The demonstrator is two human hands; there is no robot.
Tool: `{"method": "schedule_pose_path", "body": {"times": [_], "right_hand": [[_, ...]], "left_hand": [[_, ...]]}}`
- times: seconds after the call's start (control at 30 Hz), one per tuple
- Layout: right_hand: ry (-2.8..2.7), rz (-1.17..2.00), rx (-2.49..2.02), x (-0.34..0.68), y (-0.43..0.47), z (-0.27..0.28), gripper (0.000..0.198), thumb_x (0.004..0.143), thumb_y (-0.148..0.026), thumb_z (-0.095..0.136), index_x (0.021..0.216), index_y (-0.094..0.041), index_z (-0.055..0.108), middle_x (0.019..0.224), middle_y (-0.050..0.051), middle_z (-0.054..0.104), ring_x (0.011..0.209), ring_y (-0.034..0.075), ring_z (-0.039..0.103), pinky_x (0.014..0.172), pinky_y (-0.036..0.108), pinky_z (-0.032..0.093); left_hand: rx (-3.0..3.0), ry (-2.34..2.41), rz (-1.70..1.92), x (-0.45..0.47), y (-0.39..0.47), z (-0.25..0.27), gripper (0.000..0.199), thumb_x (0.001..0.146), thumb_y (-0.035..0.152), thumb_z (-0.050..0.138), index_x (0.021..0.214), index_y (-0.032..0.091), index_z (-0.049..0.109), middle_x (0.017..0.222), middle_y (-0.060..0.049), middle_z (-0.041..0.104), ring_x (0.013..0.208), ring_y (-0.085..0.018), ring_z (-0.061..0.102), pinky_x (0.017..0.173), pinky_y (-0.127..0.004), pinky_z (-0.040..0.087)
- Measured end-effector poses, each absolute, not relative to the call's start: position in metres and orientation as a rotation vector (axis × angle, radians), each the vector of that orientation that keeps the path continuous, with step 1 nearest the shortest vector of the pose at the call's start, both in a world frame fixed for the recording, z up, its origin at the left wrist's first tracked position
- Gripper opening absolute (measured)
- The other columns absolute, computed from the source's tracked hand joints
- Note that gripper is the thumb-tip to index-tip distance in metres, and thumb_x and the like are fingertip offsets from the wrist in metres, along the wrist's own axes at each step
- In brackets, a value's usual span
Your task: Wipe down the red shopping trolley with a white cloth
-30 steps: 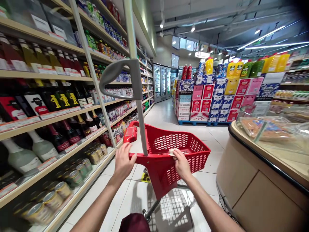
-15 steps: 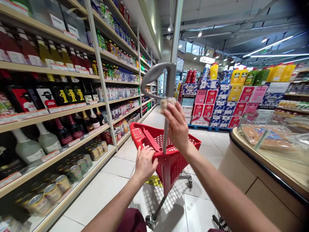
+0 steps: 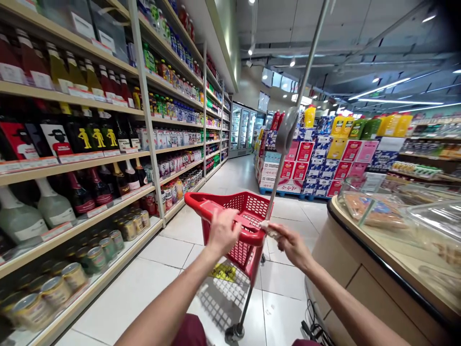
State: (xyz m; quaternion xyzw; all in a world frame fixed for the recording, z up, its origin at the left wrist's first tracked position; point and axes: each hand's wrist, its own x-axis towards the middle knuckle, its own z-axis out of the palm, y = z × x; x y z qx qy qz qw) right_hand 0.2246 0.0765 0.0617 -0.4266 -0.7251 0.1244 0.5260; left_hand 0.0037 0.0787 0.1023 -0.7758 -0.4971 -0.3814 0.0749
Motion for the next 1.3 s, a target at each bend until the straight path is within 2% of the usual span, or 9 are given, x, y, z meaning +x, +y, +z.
{"method": "schedule_pose_path", "body": {"times": [0.07,0.2,0.27,0.43,0.6,0.83,1.0,1.17,1.3], "right_hand": [[-1.648,0.330,-1.059,0.231,0.081,0.074,0.041,0.074,-0.015,0.038,0.110,-0.021,0.057,0.117,0.007,0.056,0.066,0.013,0.061,0.053,0.027,0.052],[-1.610,0.127,-1.223,0.219,0.089,0.082,0.043,0.067,-0.010,0.036,0.098,-0.018,0.064,0.107,0.007,0.062,0.096,0.021,0.058,0.082,0.039,0.048],[-1.636,0.080,-1.256,0.203,0.086,0.082,0.045,0.066,-0.008,0.034,0.098,-0.018,0.064,0.100,0.007,0.064,0.095,0.020,0.058,0.085,0.039,0.047],[-1.847,-0.100,-1.087,0.195,0.075,0.075,0.046,0.069,-0.007,0.034,0.103,-0.022,0.061,0.108,0.003,0.061,0.106,0.018,0.052,0.093,0.037,0.042],[-1.652,-0.283,-1.369,0.227,0.079,0.065,0.040,0.073,-0.012,0.034,0.101,-0.021,0.062,0.107,0.007,0.060,0.105,0.023,0.051,0.090,0.044,0.042],[-1.860,-0.371,-1.104,0.186,0.083,0.064,0.048,0.075,-0.002,0.029,0.111,-0.018,0.057,0.119,0.006,0.054,0.120,0.019,0.036,0.100,0.041,0.033],[-1.620,-0.408,-1.338,0.223,0.083,0.061,0.047,0.071,-0.003,0.031,0.105,-0.019,0.059,0.109,0.008,0.058,0.116,0.022,0.041,0.097,0.048,0.033],[-1.900,-0.358,-1.067,0.193,0.065,0.066,0.051,0.072,0.000,0.030,0.112,-0.020,0.056,0.118,0.005,0.055,0.120,0.019,0.036,0.101,0.043,0.030],[-1.710,-0.394,-1.233,0.200,0.054,0.070,0.046,0.072,-0.002,0.031,0.105,-0.018,0.060,0.112,0.009,0.058,0.116,0.022,0.041,0.098,0.045,0.034]], "left_hand": [[-2.192,-1.655,-1.118,-0.010,0.091,0.102,0.033,0.082,0.032,0.039,0.109,0.020,0.052,0.118,-0.007,0.055,0.113,-0.022,0.044,0.102,-0.052,0.016],[-2.251,-1.614,-1.018,-0.007,0.098,0.091,0.035,0.083,0.037,0.038,0.111,0.020,0.053,0.124,-0.008,0.050,0.118,-0.022,0.039,0.102,-0.053,0.016],[-2.267,-1.575,-1.036,0.006,0.093,0.087,0.036,0.083,0.037,0.039,0.112,0.019,0.052,0.124,-0.008,0.050,0.117,-0.022,0.040,0.102,-0.053,0.014],[-2.375,-1.495,-0.998,0.012,0.086,0.091,0.036,0.084,0.036,0.039,0.114,0.020,0.051,0.125,-0.007,0.050,0.118,-0.022,0.039,0.103,-0.052,0.014],[-2.213,-1.705,-1.071,-0.013,0.099,0.092,0.037,0.084,0.038,0.037,0.114,0.021,0.051,0.122,-0.007,0.053,0.118,-0.024,0.038,0.100,-0.056,0.015],[-2.281,-1.562,-1.134,0.002,0.103,0.080,0.035,0.083,0.035,0.040,0.113,0.021,0.051,0.118,-0.005,0.056,0.114,-0.021,0.043,0.102,-0.050,0.014],[-2.328,-1.503,-1.111,-0.002,0.094,0.081,0.035,0.082,0.031,0.042,0.115,0.021,0.050,0.120,-0.004,0.054,0.114,-0.020,0.043,0.102,-0.048,0.017],[-2.316,-1.519,-1.113,-0.006,0.076,0.084,0.036,0.081,0.030,0.043,0.115,0.020,0.049,0.121,-0.006,0.054,0.114,-0.020,0.043,0.102,-0.048,0.016],[-2.323,-1.496,-1.088,-0.004,0.061,0.083,0.037,0.080,0.031,0.045,0.116,0.019,0.048,0.121,-0.006,0.054,0.115,-0.020,0.042,0.102,-0.048,0.017]]}}
